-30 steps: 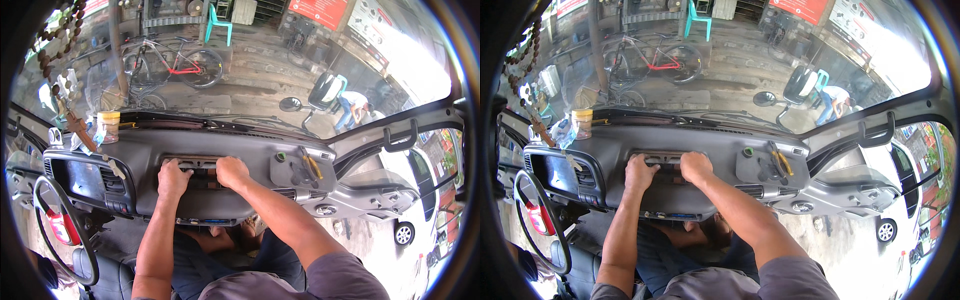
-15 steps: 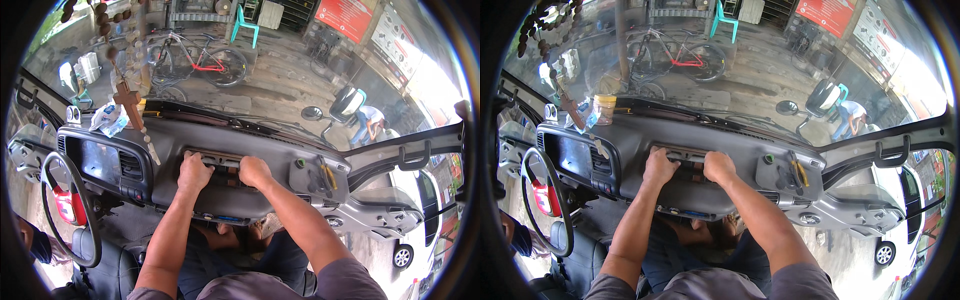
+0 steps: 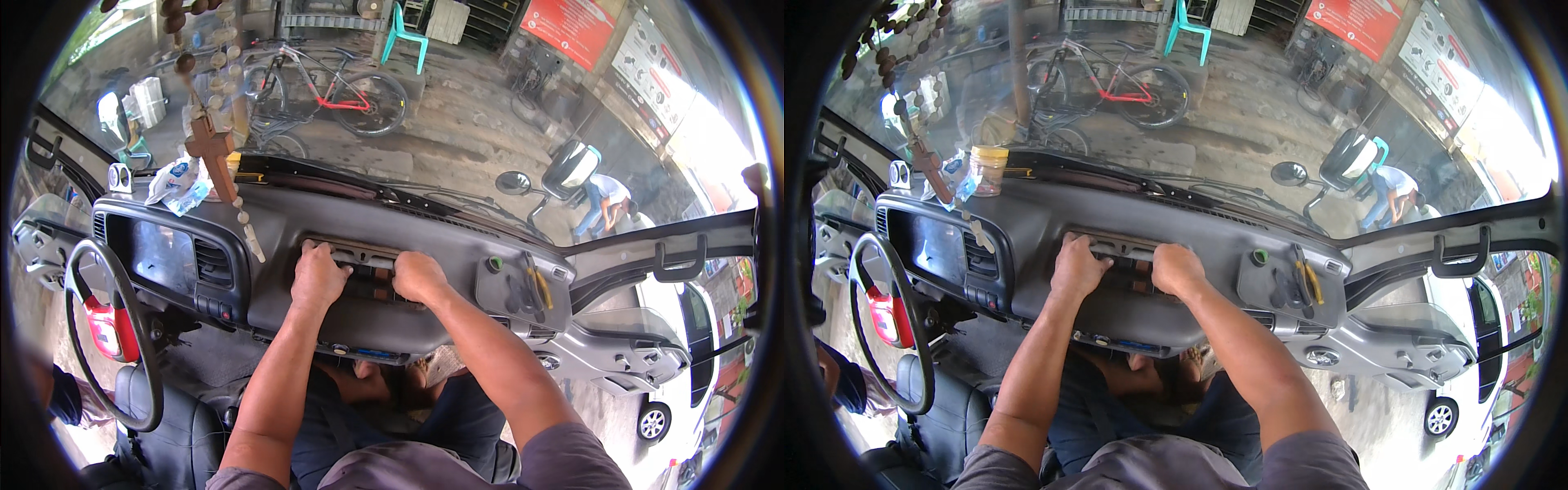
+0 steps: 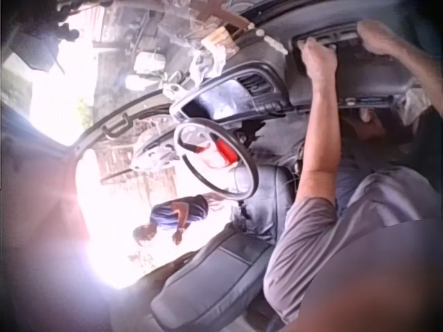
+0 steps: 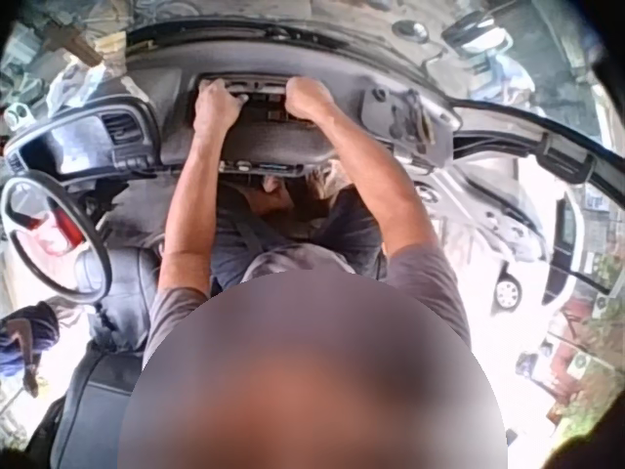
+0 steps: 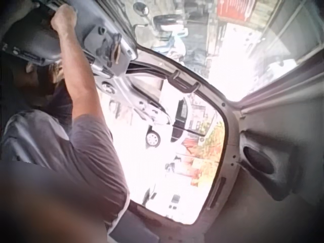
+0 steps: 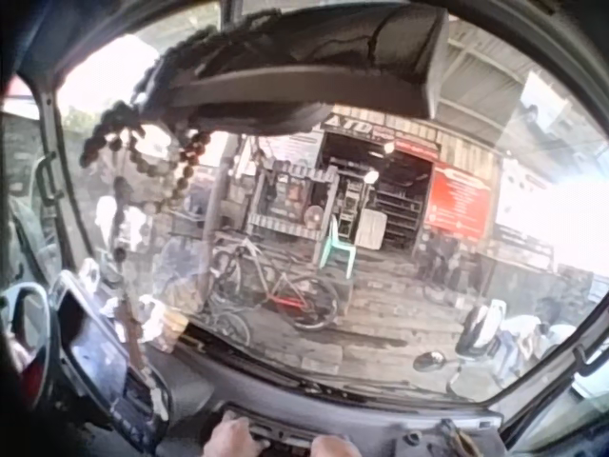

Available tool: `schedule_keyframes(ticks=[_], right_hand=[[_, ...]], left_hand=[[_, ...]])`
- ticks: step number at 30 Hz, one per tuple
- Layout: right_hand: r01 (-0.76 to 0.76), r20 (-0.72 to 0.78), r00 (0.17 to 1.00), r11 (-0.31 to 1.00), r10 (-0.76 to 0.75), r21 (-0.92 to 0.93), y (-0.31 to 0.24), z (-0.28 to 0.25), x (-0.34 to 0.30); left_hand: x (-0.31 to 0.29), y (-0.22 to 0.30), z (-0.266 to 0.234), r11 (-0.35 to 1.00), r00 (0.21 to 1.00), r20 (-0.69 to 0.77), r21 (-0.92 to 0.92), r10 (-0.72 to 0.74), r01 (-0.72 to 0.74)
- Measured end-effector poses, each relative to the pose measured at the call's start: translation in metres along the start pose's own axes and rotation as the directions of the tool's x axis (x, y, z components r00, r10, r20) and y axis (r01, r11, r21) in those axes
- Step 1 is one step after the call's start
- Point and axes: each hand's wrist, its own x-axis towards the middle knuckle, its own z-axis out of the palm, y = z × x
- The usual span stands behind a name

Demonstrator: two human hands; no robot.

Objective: The person uses a screwdriver to remove screws from the dashboard panel, detaches the panel, and then reattaches it by screwing it back into place. The person handles the dashboard panel and screws throughout the process.

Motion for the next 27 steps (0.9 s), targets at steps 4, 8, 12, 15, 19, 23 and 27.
schedule_keyframes(ticks=[4,8,12,15,19,23,27], right_hand=[[0.059,-0.038,0.997,0.997,-0.06,-0.041,0.0,0.002,0.001],[0.071,-0.059,0.995,0.996,-0.075,-0.06,-0.001,0.007,0.001],[0.008,-0.103,0.995,1.0,-0.005,0.027,0.002,0.01,0.002],[-0.003,-0.074,0.997,0.999,0.007,0.05,0.006,0.01,0.005],[0.03,-0.052,0.998,0.999,-0.032,-0.023,0.005,0.009,0.007],[0.037,-0.036,0.999,0.998,-0.038,-0.044,0.0,0.008,0.004],[0.05,-0.093,0.994,0.998,-0.053,-0.035,0.0,0.006,0.002]], left_hand=[[0.001,-0.001,0.001,1.0,1.0,0.004,0.014,0.002,-0.002],[0.002,-0.003,0.002,1.0,1.0,0.008,0.017,0.024,-0.024],[0.003,-0.004,0.002,0.999,0.999,0.008,0.032,0.041,-0.041],[0.003,-0.005,0.002,0.999,0.999,0.014,0.035,0.036,-0.037],[0.004,-0.007,0.003,0.999,0.999,0.021,0.005,0.039,-0.039],[0.003,-0.007,0.002,0.999,0.999,0.017,0.015,0.04,-0.04],[0.003,-0.005,0.002,0.999,0.999,0.016,0.029,0.037,-0.038]])
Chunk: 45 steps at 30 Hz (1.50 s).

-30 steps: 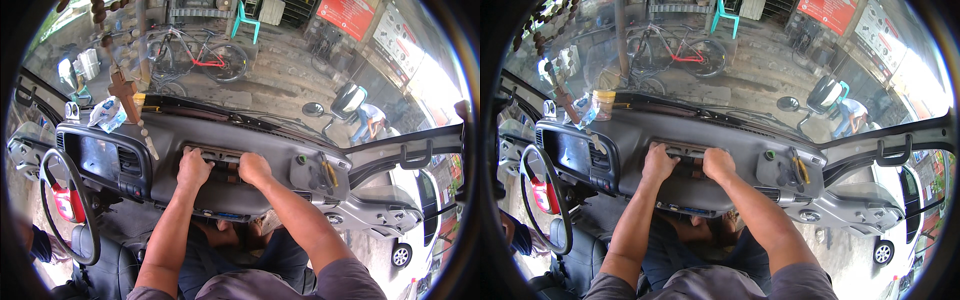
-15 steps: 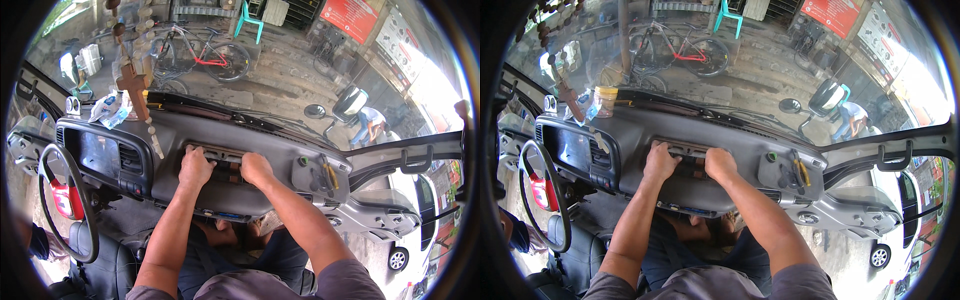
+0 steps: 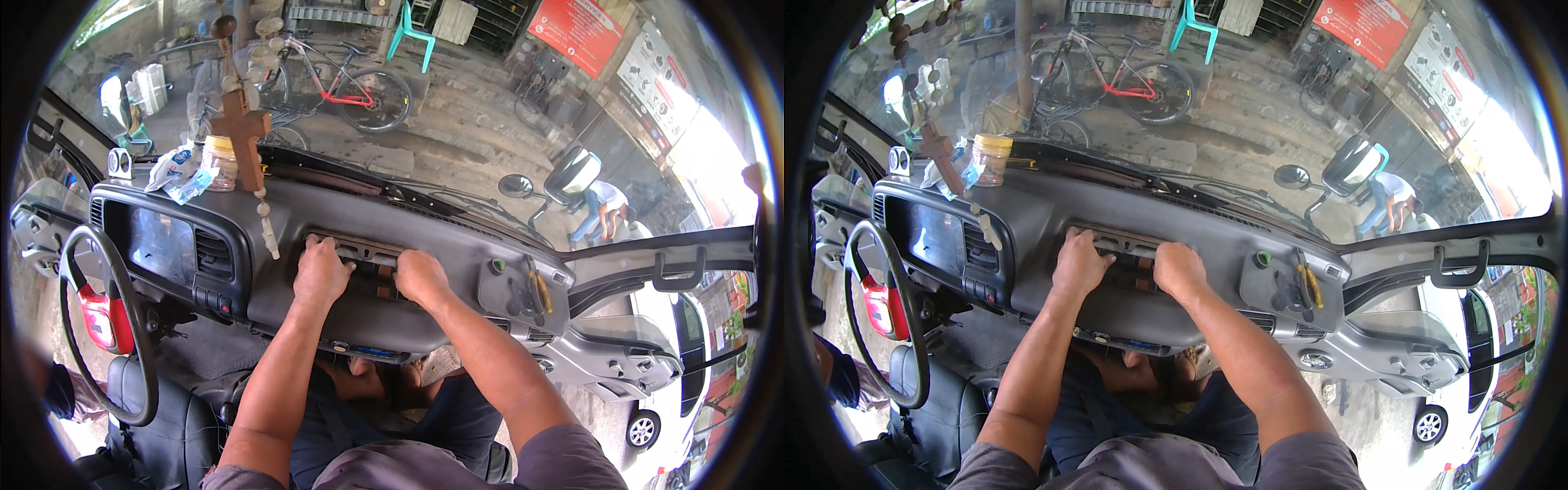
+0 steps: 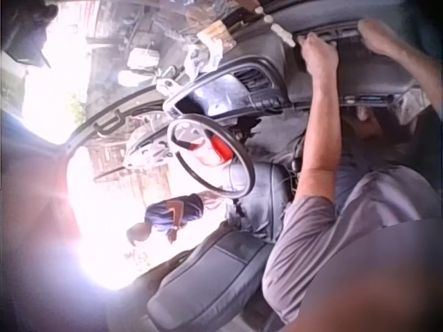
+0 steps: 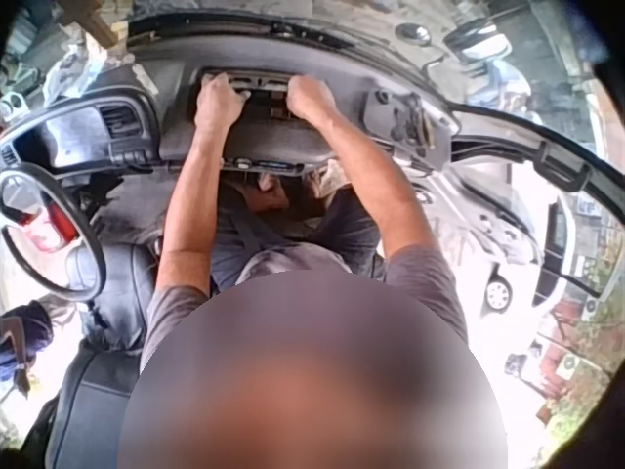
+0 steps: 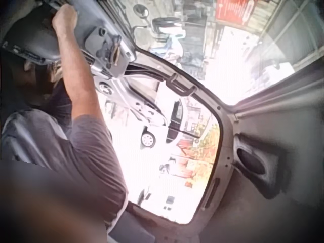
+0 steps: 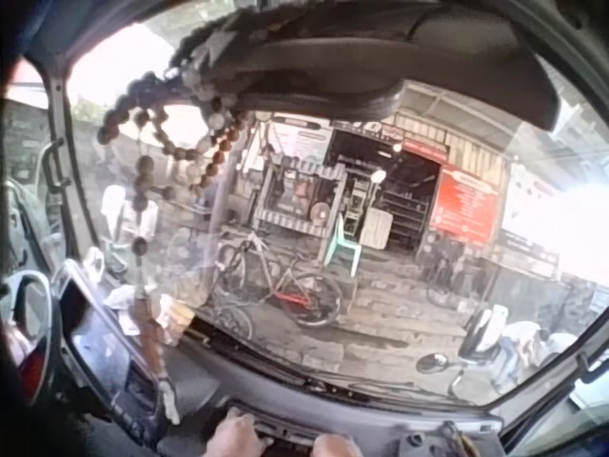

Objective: The person uses a screwdriver to remove screws from the dashboard panel, detaches the panel, and then reattaches it by screwing it back into place. The person handles the dashboard panel and screws throughout the process.

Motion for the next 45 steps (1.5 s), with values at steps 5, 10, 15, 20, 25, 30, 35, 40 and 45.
schedule_keyframes(ticks=[5,10,15,20,25,30,35,40,45], right_hand=[[-0.051,0.033,0.998,0.997,0.049,0.054,0.0024,0.0018,0.0023],[-0.01,0.013,1.0,1.0,0.01,-0.021,0.0021,0.0051,0.0025],[-0.042,0.023,0.999,0.998,0.041,0.051,0.0017,0.002,0.0005],[-0.064,0.054,0.997,0.997,0.061,0.046,0.001,-0.0004,0.0014],[-0.027,0.051,0.998,1.0,0.027,-0.004,0.0013,0.0007,0.0028],[-0.093,0.082,0.993,0.991,0.086,0.092,0.0019,0.0013,0.0021],[-0.043,0.03,0.999,0.999,0.043,0.01,0.0006,0.0009,0.002],[-0.066,0.078,0.995,0.998,0.064,0.024,0.0001,0.0009,0.0032],[-0.049,0.048,0.998,0.999,0.048,0.0,0.001,0.0034,0.0026]], left_hand=[[-0.0023,0.0009,-0.0001,0.999,0.999,-0.017,-0.042,-0.03,0.029],[-0.0024,0.0024,-0.0014,0.999,0.999,-0.011,-0.041,-0.036,0.036],[-0.0025,0.0017,-0.0034,0.998,0.999,0.006,-0.055,-0.04,0.041],[-0.0019,0.0002,-0.0025,0.998,1.0,0.004,-0.06,-0.025,0.026],[-0.0027,-0.0002,-0.0016,0.998,1.0,0.003,-0.062,-0.027,0.027],[-0.0024,-0.0003,-0.0029,0.997,1.0,0.01,-0.068,-0.03,0.031],[-0.0015,-0.0002,-0.0031,0.998,0.999,0.034,-0.051,-0.031,0.032],[-0.0018,-0.0012,-0.0013,0.998,1.0,-0.009,-0.058,-0.014,0.013],[-0.0026,-0.0011,0.0001,0.999,1.0,-0.017,-0.041,-0.004,0.004]])
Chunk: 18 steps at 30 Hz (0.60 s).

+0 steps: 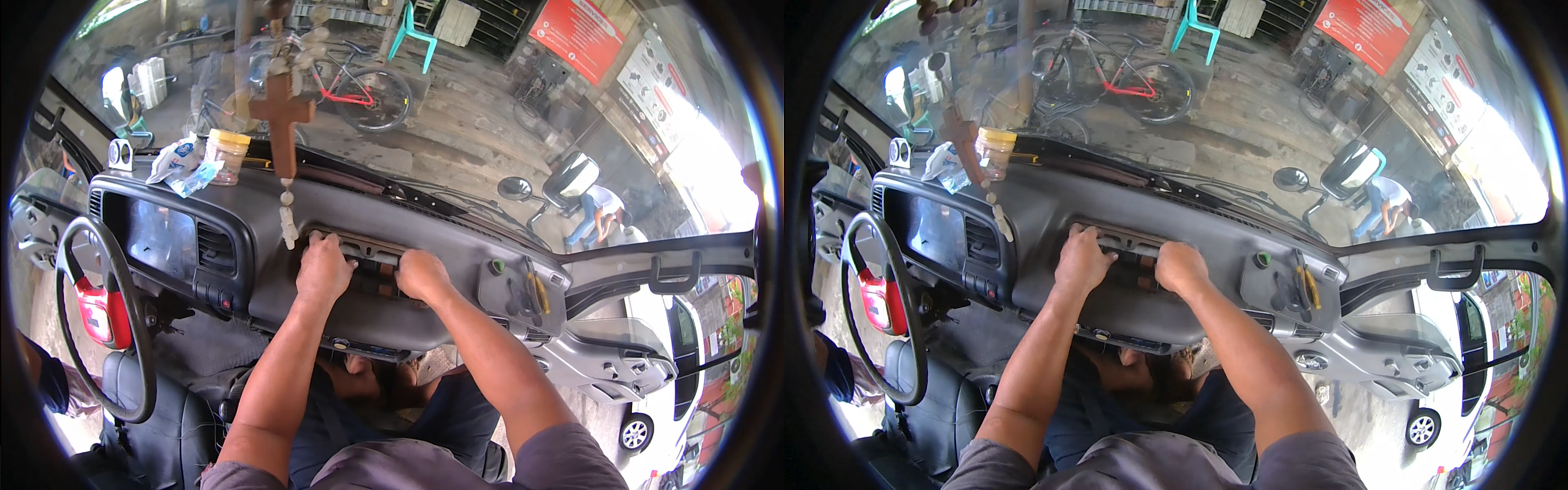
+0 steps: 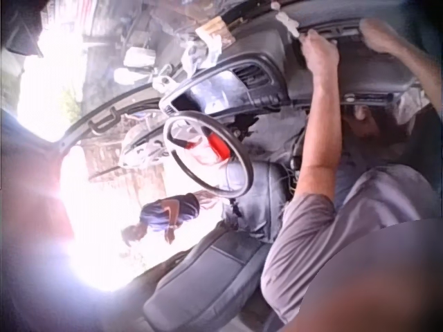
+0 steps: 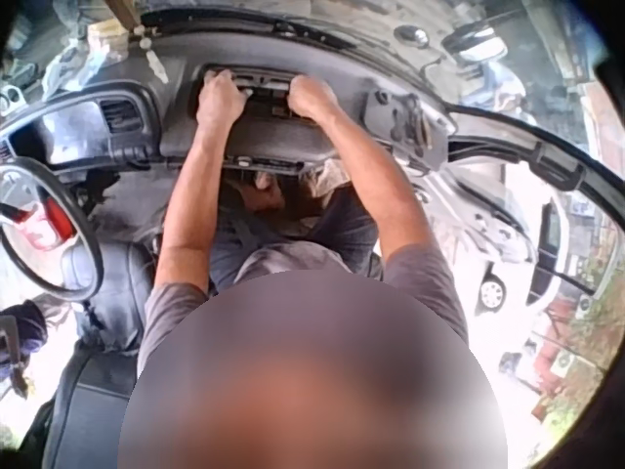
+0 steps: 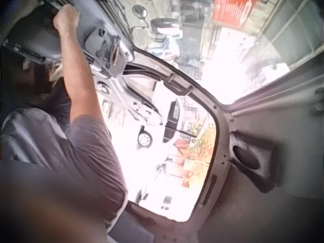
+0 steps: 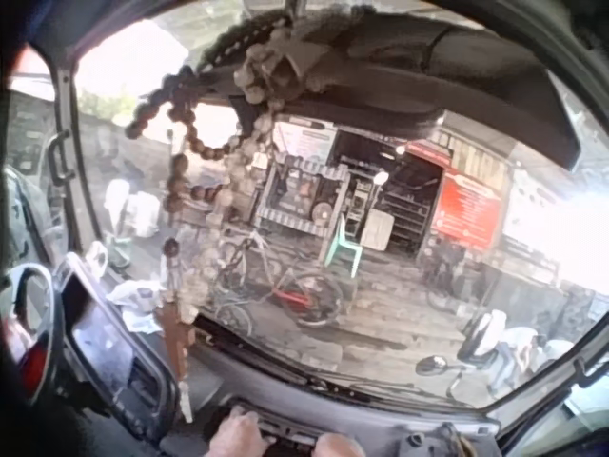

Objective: The person uses a screwdriver to remove screws from the dashboard panel, detaches the panel, and then reattaches it by screwing it back into place. The person handles the dashboard panel and screws throughout the process.

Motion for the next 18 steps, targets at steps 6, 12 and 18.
schedule_keyframes(ticks=[6,12,18], right_hand=[[-0.047,0.002,0.999,0.998,0.047,0.047,0.0001,0.0013,-0.0005],[0.002,0.035,0.999,1.0,-0.002,-0.013,-0.0011,-0.0021,0.0004],[-0.052,0.015,0.999,0.996,0.051,0.066,-0.0008,-0.0012,-0.0014]], left_hand=[[-0.0002,0.0001,-0.0006,1.0,1.0,-0.005,-0.027,-0.015,0.014],[0.0004,0.001,-0.0008,1.0,1.0,0.012,0.0,-0.002,0.002],[-0.0006,-0.0013,-0.0002,1.0,1.0,-0.001,-0.006,0.013,-0.013]])
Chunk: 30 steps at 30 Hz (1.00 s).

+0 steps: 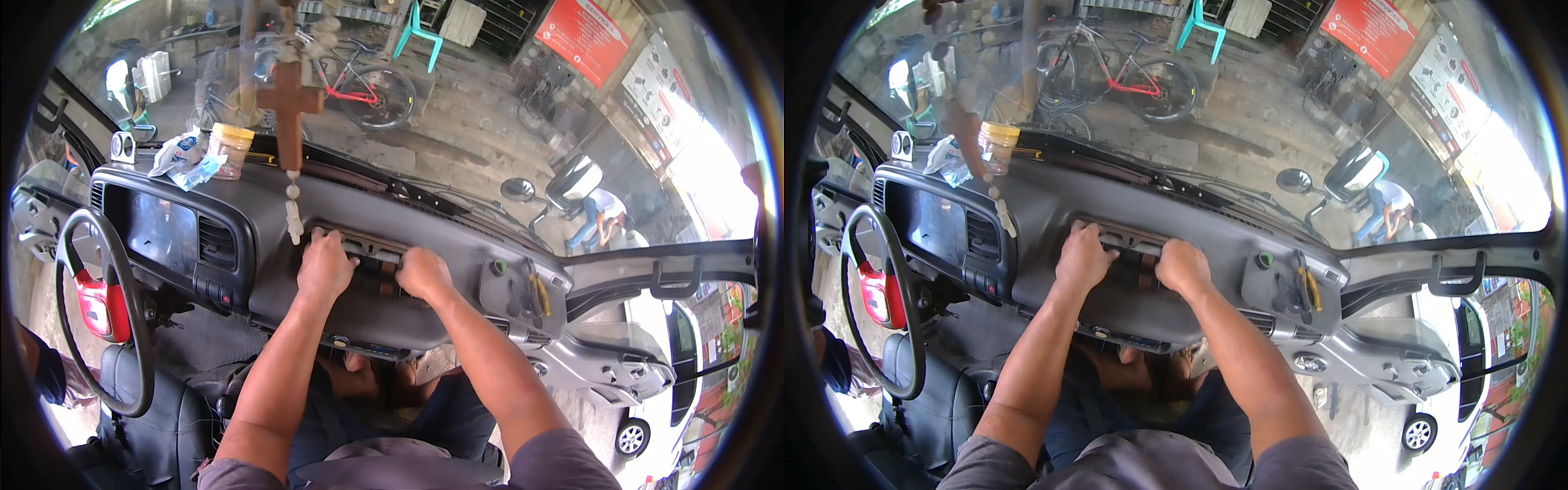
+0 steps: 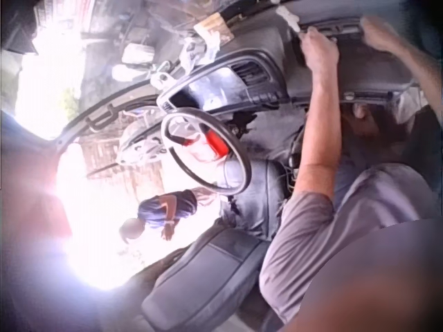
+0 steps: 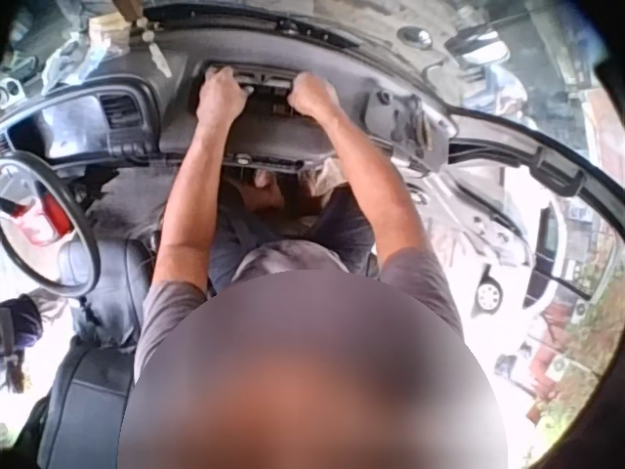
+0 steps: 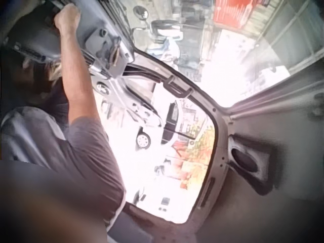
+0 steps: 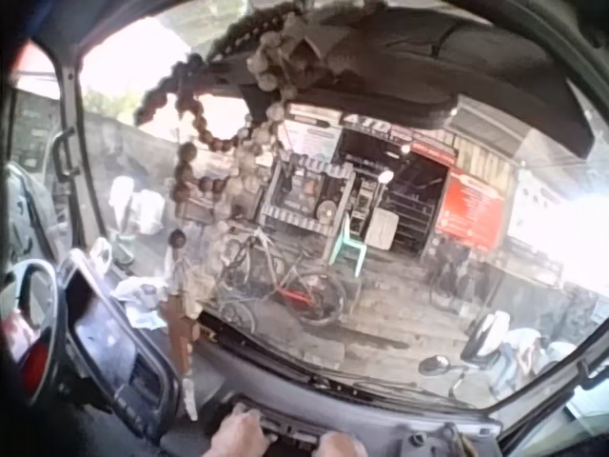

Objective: The person uses a screwdriver to remove screws from the dashboard panel, detaches the panel, and then reattaches it by screwing it back into place. The person handles the dashboard panel and screws throughout the process.

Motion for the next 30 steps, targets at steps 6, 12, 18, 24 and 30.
schedule_keyframes(ticks=[6,12,18,24,30], right_hand=[[0.048,-0.02,0.999,0.998,-0.049,-0.046,0.002,0.004,0.001],[-0.003,-0.086,0.996,1.0,0.004,0.016,-0.002,0.006,-0.001],[0.058,-0.028,0.998,0.998,-0.058,0.027,0.022,-0.041,-0.016],[-0.263,-0.261,0.926,0.962,0.273,0.07,0.16,-0.139,-0.077],[-0.375,-0.248,0.881,0.915,0.402,0.151,0.235,-0.132,-0.146]], left_hand=[[0.003,-0.002,0.003,1.0,1.0,0.004,0.03,0.007,-0.007],[0.005,-0.008,0.009,0.996,0.996,-0.057,0.052,0.071,-0.068],[-0.001,-0.004,0.007,0.99,0.992,-0.085,0.106,0.098,-0.088],[-0.005,-0.003,0.012,0.976,0.963,-0.211,0.172,0.168,-0.132],[-0.014,0.01,0.014,0.835,0.773,-0.326,0.129,0.544,-0.534]])
